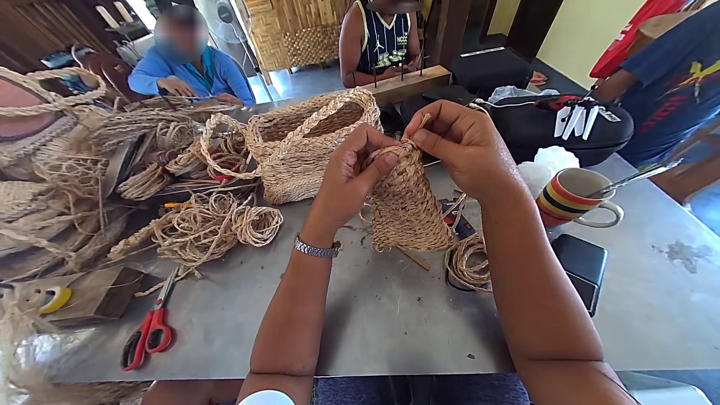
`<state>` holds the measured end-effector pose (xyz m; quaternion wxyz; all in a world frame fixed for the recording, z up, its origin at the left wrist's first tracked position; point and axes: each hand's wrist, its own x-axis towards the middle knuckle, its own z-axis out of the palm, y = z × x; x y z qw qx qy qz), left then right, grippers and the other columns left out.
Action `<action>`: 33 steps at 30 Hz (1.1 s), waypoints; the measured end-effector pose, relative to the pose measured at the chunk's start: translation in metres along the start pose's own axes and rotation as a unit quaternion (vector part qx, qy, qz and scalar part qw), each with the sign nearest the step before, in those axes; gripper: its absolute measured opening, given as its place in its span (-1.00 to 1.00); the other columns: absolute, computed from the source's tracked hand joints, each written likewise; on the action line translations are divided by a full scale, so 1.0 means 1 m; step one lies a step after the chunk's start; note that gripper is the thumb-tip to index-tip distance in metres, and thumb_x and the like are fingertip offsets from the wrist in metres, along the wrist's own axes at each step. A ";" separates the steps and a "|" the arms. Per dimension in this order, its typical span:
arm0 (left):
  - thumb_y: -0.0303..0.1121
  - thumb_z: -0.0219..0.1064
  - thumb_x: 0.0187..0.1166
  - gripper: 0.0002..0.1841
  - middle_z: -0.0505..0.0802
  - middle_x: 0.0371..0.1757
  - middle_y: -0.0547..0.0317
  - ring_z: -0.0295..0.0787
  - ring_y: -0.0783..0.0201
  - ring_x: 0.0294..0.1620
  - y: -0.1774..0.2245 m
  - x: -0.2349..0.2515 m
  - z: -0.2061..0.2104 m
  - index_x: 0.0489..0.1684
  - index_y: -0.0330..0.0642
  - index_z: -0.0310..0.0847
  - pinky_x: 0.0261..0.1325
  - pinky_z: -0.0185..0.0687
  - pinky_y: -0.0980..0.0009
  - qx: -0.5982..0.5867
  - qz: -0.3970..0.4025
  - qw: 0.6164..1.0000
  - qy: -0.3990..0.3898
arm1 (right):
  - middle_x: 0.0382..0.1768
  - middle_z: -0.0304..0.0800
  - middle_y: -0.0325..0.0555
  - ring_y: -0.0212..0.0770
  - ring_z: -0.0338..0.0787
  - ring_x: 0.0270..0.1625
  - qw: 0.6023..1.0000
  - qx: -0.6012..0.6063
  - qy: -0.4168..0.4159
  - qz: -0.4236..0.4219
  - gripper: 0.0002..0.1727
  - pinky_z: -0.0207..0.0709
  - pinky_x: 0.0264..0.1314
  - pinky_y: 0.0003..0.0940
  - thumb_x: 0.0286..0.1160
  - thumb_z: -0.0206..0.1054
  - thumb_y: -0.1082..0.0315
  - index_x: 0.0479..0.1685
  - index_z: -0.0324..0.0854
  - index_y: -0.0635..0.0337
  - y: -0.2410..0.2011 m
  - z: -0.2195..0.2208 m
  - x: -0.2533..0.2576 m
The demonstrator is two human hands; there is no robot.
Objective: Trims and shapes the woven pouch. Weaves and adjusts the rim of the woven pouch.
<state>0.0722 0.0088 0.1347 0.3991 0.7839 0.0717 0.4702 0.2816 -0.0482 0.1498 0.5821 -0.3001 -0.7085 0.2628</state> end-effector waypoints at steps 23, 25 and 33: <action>-0.39 0.11 0.81 -0.87 0.62 -0.27 0.29 0.57 0.47 -0.24 -0.003 0.000 0.005 -0.04 -0.22 0.55 -0.10 0.55 0.53 0.006 0.011 1.000 -0.003 | -0.11 0.76 -0.15 -0.34 0.80 -0.03 0.999 0.028 0.023 -0.004 -0.87 0.73 0.13 -0.40 0.73 0.18 0.49 0.08 0.57 0.26 -0.003 0.007 0.001; -0.38 0.09 0.82 -0.84 0.65 -0.24 0.27 0.60 0.45 -0.21 0.000 0.000 0.004 0.02 -0.24 0.56 -0.07 0.59 0.50 0.010 0.012 1.000 0.001 | -0.11 0.75 -0.16 -0.35 0.79 -0.03 0.999 0.032 0.023 -0.004 -0.88 0.73 0.15 -0.41 0.74 0.19 0.49 0.08 0.57 0.25 -0.005 0.007 0.001; -0.36 0.35 0.65 -0.67 0.80 0.05 0.08 0.78 0.30 0.07 0.005 0.000 0.001 0.26 -0.35 0.54 0.22 0.76 0.32 0.004 -0.019 0.998 -0.052 | -0.11 0.74 -0.16 -0.32 0.79 -0.04 0.998 0.049 0.029 -0.007 -0.87 0.74 0.12 -0.36 0.74 0.15 0.46 0.08 0.55 0.23 -0.002 0.001 0.000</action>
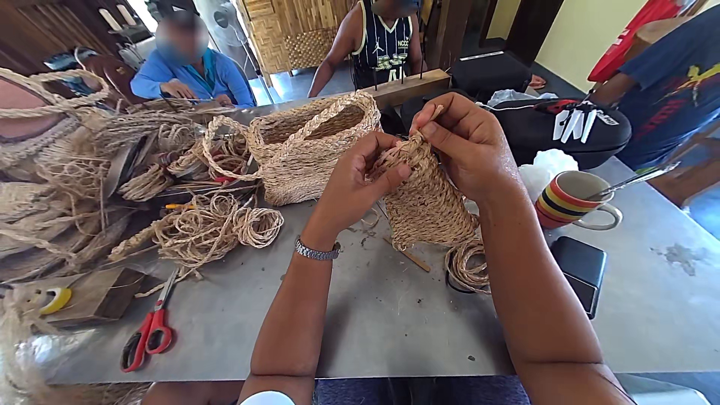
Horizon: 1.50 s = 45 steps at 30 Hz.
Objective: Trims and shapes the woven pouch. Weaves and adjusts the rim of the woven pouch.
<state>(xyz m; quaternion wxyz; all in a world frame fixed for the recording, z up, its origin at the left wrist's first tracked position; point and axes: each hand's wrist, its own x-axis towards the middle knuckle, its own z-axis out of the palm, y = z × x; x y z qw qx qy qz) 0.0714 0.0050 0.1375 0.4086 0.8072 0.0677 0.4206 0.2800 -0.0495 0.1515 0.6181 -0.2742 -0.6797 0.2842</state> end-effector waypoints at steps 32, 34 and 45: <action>-0.33 0.33 0.68 -0.84 0.87 -0.16 0.25 0.79 0.48 -0.22 -0.027 -0.005 -0.023 -0.01 -0.17 0.78 -0.05 0.75 0.48 0.226 -0.003 0.974 0.010 | -0.10 0.83 -0.15 -0.39 0.85 -0.17 0.971 -0.225 -0.055 0.059 -0.84 0.80 -0.05 -0.48 0.47 0.52 0.43 -0.04 0.74 0.20 0.027 0.003 -0.003; -0.33 0.33 0.68 -0.85 0.87 -0.21 0.26 0.78 0.48 -0.26 -0.026 -0.005 -0.024 -0.04 -0.17 0.77 -0.09 0.73 0.48 0.226 -0.008 0.974 0.005 | -0.10 0.82 -0.15 -0.38 0.85 -0.15 0.970 -0.228 -0.062 0.053 -0.84 0.81 -0.03 -0.48 0.48 0.52 0.42 -0.04 0.74 0.21 0.027 0.004 -0.003; -0.29 0.21 0.77 -0.81 0.79 -0.27 0.28 0.65 0.49 -0.39 -0.027 -0.006 -0.024 0.01 -0.14 0.70 -0.28 0.60 0.51 0.256 -0.024 0.966 0.010 | 0.01 0.80 -0.11 -0.35 0.85 -0.05 0.969 -0.234 -0.076 -0.004 -0.89 0.83 0.03 -0.47 0.51 0.49 0.41 -0.08 0.80 0.21 0.030 0.005 -0.002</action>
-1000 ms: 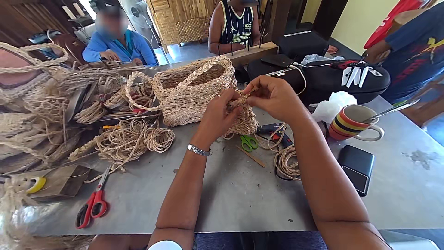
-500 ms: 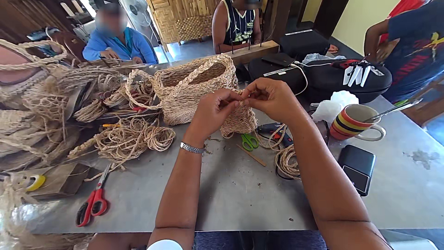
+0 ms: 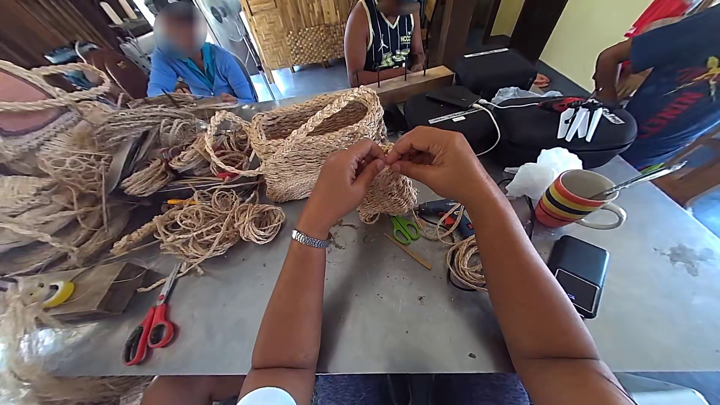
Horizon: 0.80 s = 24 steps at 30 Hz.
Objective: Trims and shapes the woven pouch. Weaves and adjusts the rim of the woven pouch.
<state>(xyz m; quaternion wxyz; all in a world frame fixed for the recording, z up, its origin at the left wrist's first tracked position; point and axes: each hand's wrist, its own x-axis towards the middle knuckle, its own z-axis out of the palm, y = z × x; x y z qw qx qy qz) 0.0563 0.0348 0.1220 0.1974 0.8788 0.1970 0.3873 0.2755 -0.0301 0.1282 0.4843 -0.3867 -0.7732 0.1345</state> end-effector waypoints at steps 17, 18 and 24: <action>-0.34 0.14 0.77 -0.82 0.71 -0.40 0.24 0.55 0.41 -0.53 -0.001 0.002 0.020 0.02 -0.19 0.63 -0.39 0.53 0.43 0.044 -0.014 0.995 0.090 | -0.13 0.74 -0.05 -0.34 0.72 -0.19 0.983 -0.163 0.009 -0.088 -0.83 0.66 -0.11 -0.50 0.56 0.26 0.45 -0.21 0.79 0.24 -0.005 0.010 0.003; -0.33 0.13 0.77 -0.82 0.72 -0.40 0.25 0.54 0.42 -0.55 -0.001 0.002 0.022 0.02 -0.18 0.63 -0.41 0.51 0.43 0.044 -0.014 0.994 0.097 | -0.15 0.74 -0.06 -0.34 0.72 -0.19 0.983 -0.163 0.009 -0.087 -0.83 0.66 -0.11 -0.50 0.56 0.25 0.45 -0.21 0.79 0.24 -0.004 0.011 0.003; -0.35 0.10 0.80 -0.82 0.74 -0.19 0.21 0.53 0.48 -0.49 -0.007 0.003 0.020 0.03 -0.20 0.59 -0.42 0.48 0.54 -0.005 -0.012 0.997 0.072 | -0.20 0.77 -0.08 -0.35 0.77 -0.21 0.991 -0.115 0.006 -0.068 -0.84 0.71 -0.12 -0.50 0.58 0.27 0.45 -0.14 0.79 0.25 0.008 0.015 0.001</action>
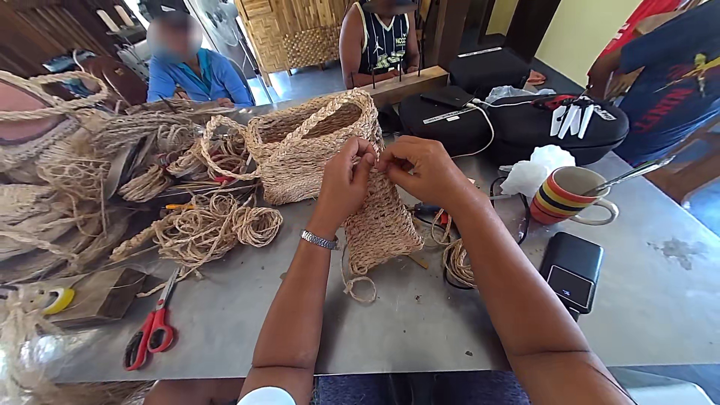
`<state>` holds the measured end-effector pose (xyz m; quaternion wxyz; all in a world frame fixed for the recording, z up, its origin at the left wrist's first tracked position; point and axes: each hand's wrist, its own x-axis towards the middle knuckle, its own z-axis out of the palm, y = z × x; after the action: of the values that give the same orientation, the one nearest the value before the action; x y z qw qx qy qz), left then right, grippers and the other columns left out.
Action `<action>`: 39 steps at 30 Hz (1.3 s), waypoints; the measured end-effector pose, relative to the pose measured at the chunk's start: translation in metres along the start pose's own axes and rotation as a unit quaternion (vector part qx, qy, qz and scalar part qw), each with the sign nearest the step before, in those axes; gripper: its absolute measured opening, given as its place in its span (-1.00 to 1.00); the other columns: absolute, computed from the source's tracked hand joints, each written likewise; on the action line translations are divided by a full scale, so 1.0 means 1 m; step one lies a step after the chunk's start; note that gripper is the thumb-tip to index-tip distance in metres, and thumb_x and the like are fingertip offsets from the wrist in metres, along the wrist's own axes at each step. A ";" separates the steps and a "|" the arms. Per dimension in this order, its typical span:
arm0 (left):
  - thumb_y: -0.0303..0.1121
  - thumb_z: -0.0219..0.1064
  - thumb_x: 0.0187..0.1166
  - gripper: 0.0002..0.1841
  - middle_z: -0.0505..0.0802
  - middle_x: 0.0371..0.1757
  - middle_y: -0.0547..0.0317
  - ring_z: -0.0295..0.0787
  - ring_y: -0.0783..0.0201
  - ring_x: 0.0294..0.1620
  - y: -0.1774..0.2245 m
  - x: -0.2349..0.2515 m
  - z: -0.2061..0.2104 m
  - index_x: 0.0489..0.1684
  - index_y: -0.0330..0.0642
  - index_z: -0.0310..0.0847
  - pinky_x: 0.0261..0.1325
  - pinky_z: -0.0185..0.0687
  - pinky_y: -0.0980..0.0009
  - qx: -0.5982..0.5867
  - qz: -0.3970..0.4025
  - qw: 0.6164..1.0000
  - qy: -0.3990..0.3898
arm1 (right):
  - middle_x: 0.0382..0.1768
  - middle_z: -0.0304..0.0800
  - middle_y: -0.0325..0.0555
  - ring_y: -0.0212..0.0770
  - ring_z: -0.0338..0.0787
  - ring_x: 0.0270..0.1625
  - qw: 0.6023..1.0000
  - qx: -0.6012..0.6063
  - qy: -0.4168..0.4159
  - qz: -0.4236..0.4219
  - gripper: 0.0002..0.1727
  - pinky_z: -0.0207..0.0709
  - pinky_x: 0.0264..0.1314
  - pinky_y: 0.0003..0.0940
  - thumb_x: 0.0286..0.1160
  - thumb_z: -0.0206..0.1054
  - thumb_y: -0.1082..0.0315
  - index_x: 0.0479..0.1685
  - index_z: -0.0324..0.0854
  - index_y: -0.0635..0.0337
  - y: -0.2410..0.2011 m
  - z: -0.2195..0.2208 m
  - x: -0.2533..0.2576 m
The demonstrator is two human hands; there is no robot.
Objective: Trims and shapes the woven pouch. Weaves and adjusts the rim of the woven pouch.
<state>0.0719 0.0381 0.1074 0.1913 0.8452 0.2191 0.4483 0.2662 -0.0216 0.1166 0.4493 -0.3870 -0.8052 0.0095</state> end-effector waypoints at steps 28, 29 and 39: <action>-0.39 0.26 0.71 -0.88 0.77 -0.13 0.21 0.71 0.38 -0.09 -0.003 0.003 -0.034 -0.02 -0.24 0.64 0.08 0.68 0.39 -0.170 0.002 0.984 -0.052 | 0.11 0.84 -0.09 -0.29 0.86 -0.03 0.961 0.214 -0.043 0.172 -0.54 0.79 0.01 -0.42 0.53 0.42 0.49 0.42 0.52 0.23 -0.012 -0.022 0.002; -0.40 0.25 0.71 -0.88 0.76 -0.14 0.22 0.70 0.39 -0.10 -0.002 0.003 -0.033 -0.01 -0.23 0.63 0.06 0.67 0.40 -0.175 0.005 0.983 -0.051 | 0.03 0.84 -0.08 -0.29 0.86 -0.04 0.960 0.216 -0.045 0.174 -0.56 0.79 0.01 -0.43 0.52 0.44 0.49 0.39 0.56 0.24 -0.012 -0.023 0.002; -0.43 0.24 0.71 -0.89 0.73 -0.17 0.22 0.68 0.39 -0.14 0.004 0.003 -0.031 0.01 -0.23 0.60 0.02 0.65 0.43 -0.177 0.016 0.984 -0.033 | -0.08 0.87 -0.12 -0.34 0.87 -0.06 0.969 0.212 -0.011 0.124 -0.75 0.79 0.06 -0.45 0.53 0.44 0.45 0.14 0.70 0.27 -0.012 -0.023 0.001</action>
<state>0.0479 0.0402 0.1283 0.3379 0.8156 0.1164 0.4550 0.2751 -0.0370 0.1358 0.5071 -0.3797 -0.7356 0.2397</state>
